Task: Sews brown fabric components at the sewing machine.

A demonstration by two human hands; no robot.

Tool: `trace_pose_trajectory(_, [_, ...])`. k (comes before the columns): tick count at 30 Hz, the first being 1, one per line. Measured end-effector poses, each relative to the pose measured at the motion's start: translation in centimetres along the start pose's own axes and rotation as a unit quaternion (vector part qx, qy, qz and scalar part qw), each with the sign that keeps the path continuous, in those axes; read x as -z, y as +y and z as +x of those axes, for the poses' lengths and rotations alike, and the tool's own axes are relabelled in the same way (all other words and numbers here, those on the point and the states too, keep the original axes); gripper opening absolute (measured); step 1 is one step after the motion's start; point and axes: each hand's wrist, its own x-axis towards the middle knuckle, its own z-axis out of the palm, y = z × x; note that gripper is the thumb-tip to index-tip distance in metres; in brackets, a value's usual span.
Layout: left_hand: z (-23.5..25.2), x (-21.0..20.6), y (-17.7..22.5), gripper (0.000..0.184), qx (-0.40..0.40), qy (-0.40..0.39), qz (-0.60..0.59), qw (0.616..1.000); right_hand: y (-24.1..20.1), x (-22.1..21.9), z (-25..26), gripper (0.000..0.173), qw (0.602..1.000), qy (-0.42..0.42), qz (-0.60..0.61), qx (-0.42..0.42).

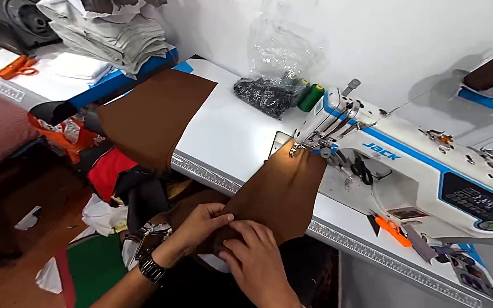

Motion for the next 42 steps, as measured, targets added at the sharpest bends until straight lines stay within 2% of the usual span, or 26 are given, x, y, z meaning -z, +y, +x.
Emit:
trace_pose_trajectory(1, [-0.5,0.5,-0.1,0.014,-0.019,-0.002,0.025,0.999,-0.5,0.4,0.5,0.034,0.999,-0.014,0.031,0.009])
trace_pose_trajectory(3, [-1.6,2.3,0.5,0.017,-0.096,-0.026,0.197,0.975,-0.5,1.5,2.7,0.041,0.997,-0.008,0.060,0.038])
trace_pose_trajectory(6, [-4.5,4.7,2.4,0.023,-0.263,-0.053,0.430,0.862,0.3,2.6,7.0,0.056,0.986,-0.099,0.072,0.110])
trace_pose_trajectory(7, [-5.7,5.4,3.2,0.027,-0.301,-0.068,0.467,0.829,0.6,2.5,8.1,0.052,0.978,-0.123,0.084,0.144])
trace_pose_trajectory(9, [-8.4,7.5,5.1,0.036,-0.345,-0.109,0.506,0.783,1.1,2.4,9.6,0.024,0.956,-0.159,0.110,0.221])
trace_pose_trajectory(11, [-11.1,10.3,6.9,0.038,-0.364,-0.137,0.513,0.765,2.1,3.1,9.6,0.018,0.935,-0.177,0.162,0.260])
trace_pose_trajectory(12, [-12.5,11.7,7.9,0.036,-0.353,-0.155,0.501,0.775,2.8,3.7,8.9,0.021,0.934,-0.176,0.180,0.253])
trace_pose_trajectory(15, [-16.1,15.4,9.9,0.029,-0.292,-0.188,0.412,0.842,5.8,5.1,4.9,0.027,0.931,-0.188,0.247,0.192])
trace_pose_trajectory(19, [-16.8,20.4,8.0,0.023,-0.225,-0.162,0.333,0.901,9.3,4.6,-1.1,0.029,0.882,-0.207,0.417,0.077])
trace_pose_trajectory(21, [-14.8,21.6,5.9,0.018,-0.189,-0.104,0.321,0.922,11.2,2.7,-3.8,0.028,0.869,-0.187,0.457,-0.023])
trace_pose_trajectory(23, [-11.8,22.0,2.9,0.012,-0.135,-0.032,0.295,0.945,13.0,-0.1,-5.6,0.023,0.863,-0.122,0.457,-0.178])
trace_pose_trajectory(25, [-8.3,22.3,-0.6,0.014,-0.068,0.017,0.257,0.964,14.3,-3.0,-6.1,0.017,0.818,-0.015,0.462,-0.343])
trace_pose_trajectory(26, [-6.6,22.3,-2.2,0.016,-0.043,0.041,0.237,0.970,15.0,-4.1,-5.8,0.026,0.785,0.041,0.476,-0.396])
trace_pose_trajectory(28, [-3.5,22.6,-5.1,0.016,-0.028,0.083,0.203,0.975,16.4,-5.8,-4.7,0.043,0.739,0.113,0.498,-0.439])
trace_pose_trajectory(30, [-0.9,23.3,-7.4,0.016,-0.029,0.111,0.175,0.978,18.0,-7.3,-4.2,0.044,0.727,0.143,0.485,-0.465])
trace_pose_trajectory(32, [1.2,24.0,-8.8,0.017,-0.020,0.142,0.181,0.973,19.5,-9.0,-4.1,0.048,0.742,0.146,0.436,-0.489])
trace_pose_trajectory(33, [1.7,23.9,-9.2,0.018,-0.013,0.158,0.220,0.963,19.8,-9.5,-4.3,0.052,0.768,0.111,0.369,-0.511])
trace_pose_trajectory(34, [2.2,23.3,-9.3,0.018,-0.009,0.175,0.291,0.941,19.6,-9.4,-4.0,0.056,0.806,0.036,0.264,-0.528])
trace_pose_trajectory(35, [2.6,22.3,-9.1,0.020,-0.003,0.195,0.379,0.905,19.4,-9.1,-3.3,0.059,0.846,-0.069,0.143,-0.509])
trace_pose_trajectory(36, [3.1,21.0,-8.9,0.026,-0.002,0.218,0.464,0.859,19.0,-9.1,-2.5,0.060,0.880,-0.138,0.048,-0.452])
trace_pose_trajectory(37, [3.5,19.3,-8.6,0.032,-0.009,0.231,0.525,0.819,18.1,-9.2,-1.6,0.060,0.909,-0.138,-0.007,-0.394])
trace_pose_trajectory(38, [3.7,17.3,-8.4,0.032,-0.027,0.228,0.553,0.801,16.8,-9.5,-0.9,0.056,0.929,-0.113,-0.027,-0.353])
trace_pose_trajectory(39, [4.0,15.4,-8.5,0.034,-0.047,0.208,0.551,0.807,15.2,-9.7,-0.1,0.051,0.937,-0.096,-0.017,-0.334])
trace_pose_trajectory(40, [4.5,13.7,-8.8,0.038,-0.062,0.178,0.523,0.831,13.7,-10.1,0.8,0.045,0.942,-0.084,0.009,-0.326])
trace_pose_trajectory(42, [6.0,10.9,-9.5,0.046,-0.060,0.112,0.412,0.902,11.3,-11.6,2.1,0.040,0.941,-0.075,0.086,-0.319])
